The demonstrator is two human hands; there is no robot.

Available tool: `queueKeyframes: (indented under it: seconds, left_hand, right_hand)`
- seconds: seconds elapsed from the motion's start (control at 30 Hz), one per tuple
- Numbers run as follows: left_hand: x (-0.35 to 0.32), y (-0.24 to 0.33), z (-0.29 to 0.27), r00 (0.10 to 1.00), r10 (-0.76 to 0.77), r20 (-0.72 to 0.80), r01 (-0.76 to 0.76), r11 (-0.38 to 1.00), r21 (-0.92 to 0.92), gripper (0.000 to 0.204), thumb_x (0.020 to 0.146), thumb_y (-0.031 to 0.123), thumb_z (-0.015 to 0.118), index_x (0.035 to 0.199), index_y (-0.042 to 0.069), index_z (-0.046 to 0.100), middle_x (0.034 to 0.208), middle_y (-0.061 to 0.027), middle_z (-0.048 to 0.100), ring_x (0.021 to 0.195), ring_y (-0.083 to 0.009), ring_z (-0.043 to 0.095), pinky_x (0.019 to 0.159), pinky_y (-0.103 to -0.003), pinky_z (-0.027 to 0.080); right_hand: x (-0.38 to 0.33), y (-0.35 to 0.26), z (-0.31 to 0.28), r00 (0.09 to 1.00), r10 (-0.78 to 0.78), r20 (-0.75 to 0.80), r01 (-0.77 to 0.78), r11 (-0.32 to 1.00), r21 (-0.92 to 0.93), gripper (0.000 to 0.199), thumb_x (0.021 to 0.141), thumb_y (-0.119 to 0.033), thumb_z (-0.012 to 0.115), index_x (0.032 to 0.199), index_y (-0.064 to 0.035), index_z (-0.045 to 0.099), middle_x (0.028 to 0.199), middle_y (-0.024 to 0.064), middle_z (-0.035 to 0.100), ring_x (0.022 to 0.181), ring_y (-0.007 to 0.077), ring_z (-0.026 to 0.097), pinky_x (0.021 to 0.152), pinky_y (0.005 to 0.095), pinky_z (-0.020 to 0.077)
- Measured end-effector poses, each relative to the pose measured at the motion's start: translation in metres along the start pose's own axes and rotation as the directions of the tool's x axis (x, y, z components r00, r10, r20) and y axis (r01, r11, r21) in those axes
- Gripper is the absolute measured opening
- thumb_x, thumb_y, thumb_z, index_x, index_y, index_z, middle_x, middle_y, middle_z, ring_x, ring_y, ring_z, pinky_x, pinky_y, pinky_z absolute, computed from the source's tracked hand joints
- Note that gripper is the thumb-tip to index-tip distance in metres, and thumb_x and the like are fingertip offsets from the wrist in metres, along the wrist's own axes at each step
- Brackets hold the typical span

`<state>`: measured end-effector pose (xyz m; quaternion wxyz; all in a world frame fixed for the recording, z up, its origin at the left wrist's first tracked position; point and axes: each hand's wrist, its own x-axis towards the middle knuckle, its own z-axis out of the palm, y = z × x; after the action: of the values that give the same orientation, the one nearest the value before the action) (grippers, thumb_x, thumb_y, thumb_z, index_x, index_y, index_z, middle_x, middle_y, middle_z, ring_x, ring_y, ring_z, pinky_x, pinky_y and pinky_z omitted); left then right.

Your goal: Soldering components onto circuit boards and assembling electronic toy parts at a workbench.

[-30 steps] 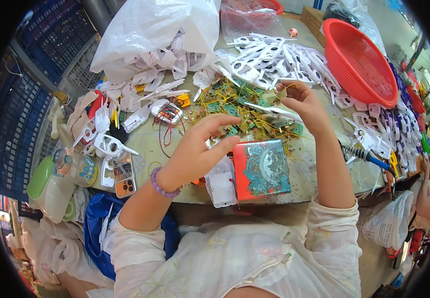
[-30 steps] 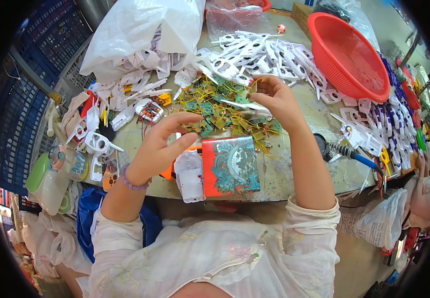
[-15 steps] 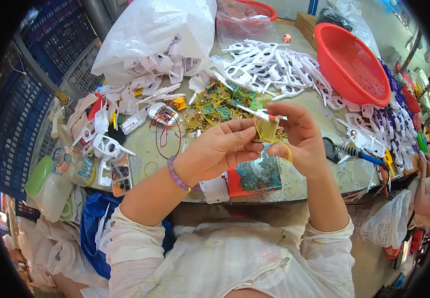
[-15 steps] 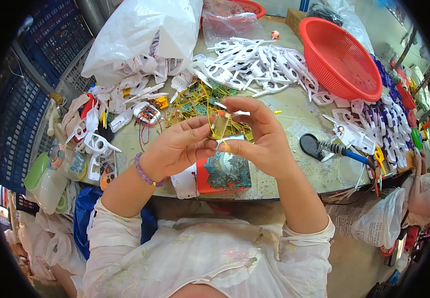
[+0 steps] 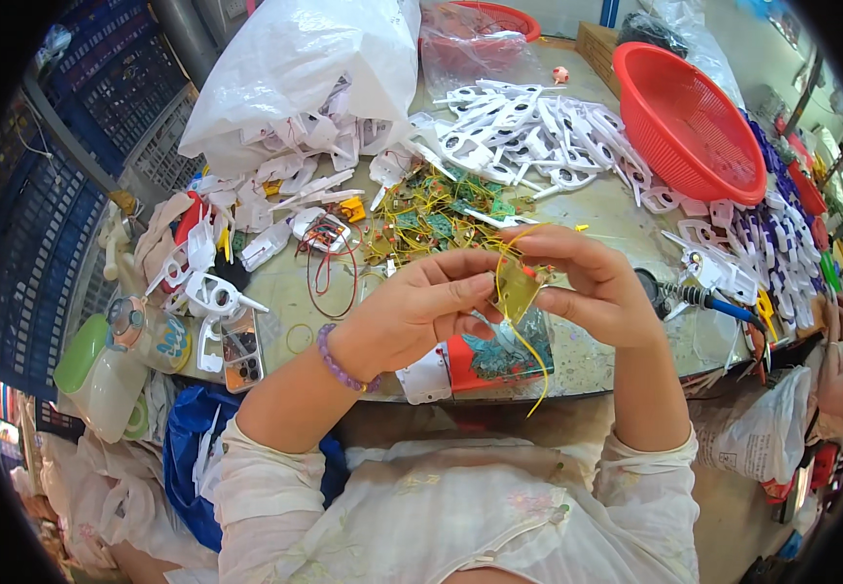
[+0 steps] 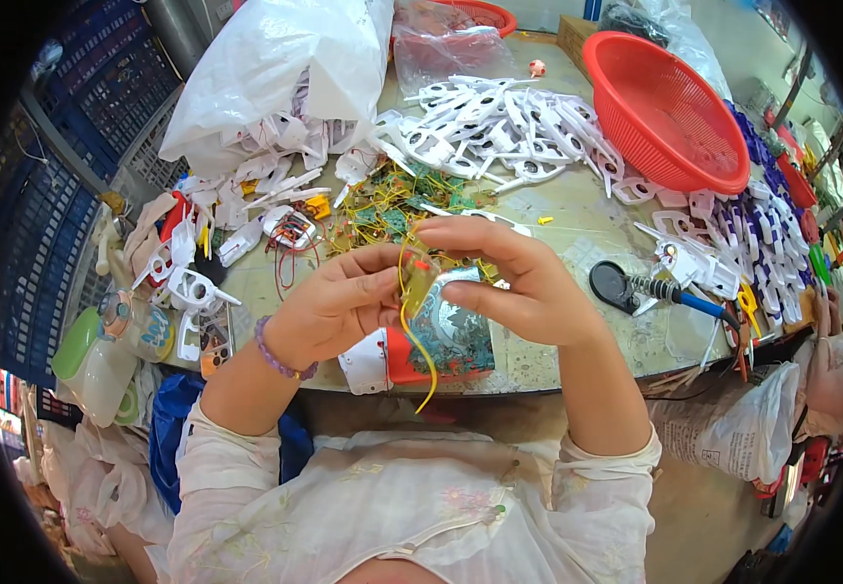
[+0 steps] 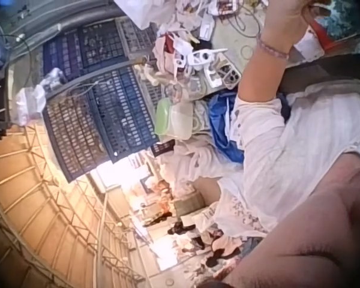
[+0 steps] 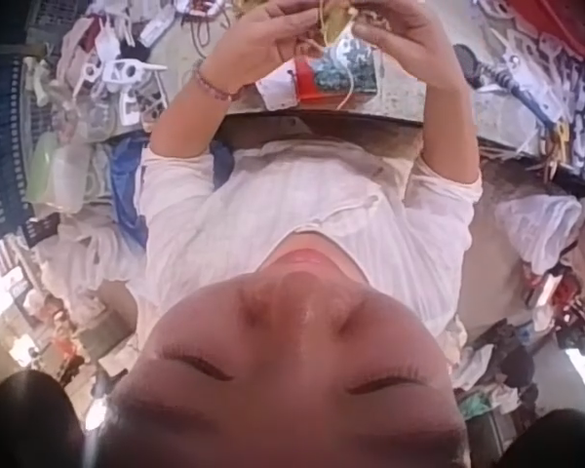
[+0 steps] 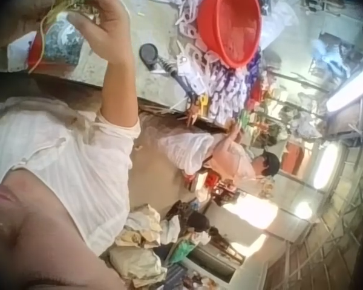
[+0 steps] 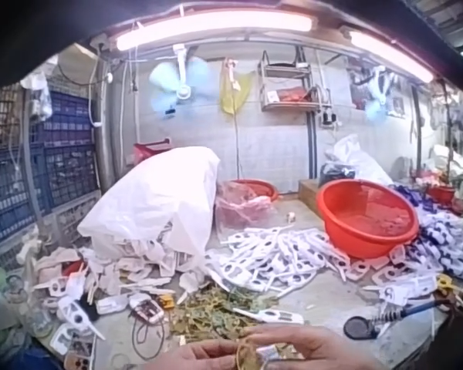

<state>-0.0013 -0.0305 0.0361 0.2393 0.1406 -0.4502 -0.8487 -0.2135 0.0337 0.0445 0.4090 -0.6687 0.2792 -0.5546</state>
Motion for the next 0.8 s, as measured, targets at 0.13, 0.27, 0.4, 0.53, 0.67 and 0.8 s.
queueKeyframes:
  seconds: [0.13,0.27,0.4,0.53,0.67,0.8]
  left_hand:
    - [0.003,-0.004,0.003,0.986,-0.136,0.099,0.149,0.978,-0.143,0.03,0.096,0.017,0.053,0.122,0.004,0.052,0.107,-0.0065,0.061,0.094,-0.0157,0.061,0.079,-0.031,0.053]
    - [0.011,-0.002,0.001,0.976,0.068,-0.206,-0.06,0.997,0.043,0.029,0.097,0.025,0.049,0.116,0.004,0.056,0.106,-0.0056,0.061,0.093,-0.015,0.06,0.077,-0.028,0.05]
    - [-0.007,0.03,-0.016,0.725,0.688,0.042,-0.627,0.633,0.455,0.019,0.094,0.018,0.056,0.104,0.002,0.062,0.089,-0.0044,0.063,0.08,-0.0081,0.058,0.07,-0.022,0.046]
    - [-0.014,0.038,0.01,0.884,0.467,0.04,-0.29,0.478,0.829,0.016,0.091,0.012,0.057,0.094,-0.001,0.065,0.081,-0.0044,0.065,0.068,-0.0074,0.057,0.061,-0.021,0.044]
    - [0.014,0.031,-0.001,0.976,0.061,-0.209,0.095,0.743,0.663,0.033,0.097,0.026,0.049,0.102,-0.002,0.066,0.097,-0.0079,0.068,0.087,-0.0114,0.062,0.074,-0.025,0.049]
    - [0.028,0.023,-0.024,0.998,-0.06,-0.023,0.056,0.633,0.772,0.033,0.095,0.028,0.053,0.107,0.001,0.066,0.099,-0.006,0.068,0.089,-0.0106,0.061,0.075,-0.028,0.049]
  right_hand:
    - [0.001,0.011,0.0,1.0,-0.01,0.014,0.01,1.0,0.006,0.029,0.079,0.003,0.067,0.107,0.0023,0.061,0.104,0.0085,0.063,0.099,0.0158,0.058,0.088,0.031,0.0464]
    - [0.002,0.007,0.008,0.948,0.147,-0.281,-0.126,0.988,0.089,0.018,0.079,-0.001,0.072,0.095,0.0011,0.064,0.085,0.004,0.065,0.077,0.009,0.06,0.069,0.0221,0.0482]
    - [-0.002,0.003,0.001,0.902,0.264,-0.341,-0.273,0.962,0.021,0.019,0.078,-0.003,0.073,0.094,0.0009,0.064,0.083,0.0025,0.065,0.074,0.0072,0.059,0.066,0.0204,0.0469]
    - [-0.002,-0.001,0.002,0.875,0.354,-0.331,-0.344,0.935,0.091,0.019,0.077,-0.004,0.074,0.094,0.0004,0.066,0.081,0.0012,0.065,0.074,0.0063,0.058,0.066,0.0202,0.0461]
    - [-0.005,0.002,0.001,0.946,0.176,-0.273,-0.233,0.953,-0.194,0.014,0.077,-0.003,0.073,0.09,0.0006,0.069,0.08,0.0028,0.066,0.075,0.0092,0.06,0.067,0.0228,0.0468]
    - [-0.007,0.01,0.004,0.994,0.098,-0.038,-0.102,0.819,-0.565,0.013,0.075,-0.006,0.072,0.087,-0.0032,0.069,0.076,0.0085,0.064,0.075,0.0218,0.06,0.068,0.0311,0.0465]
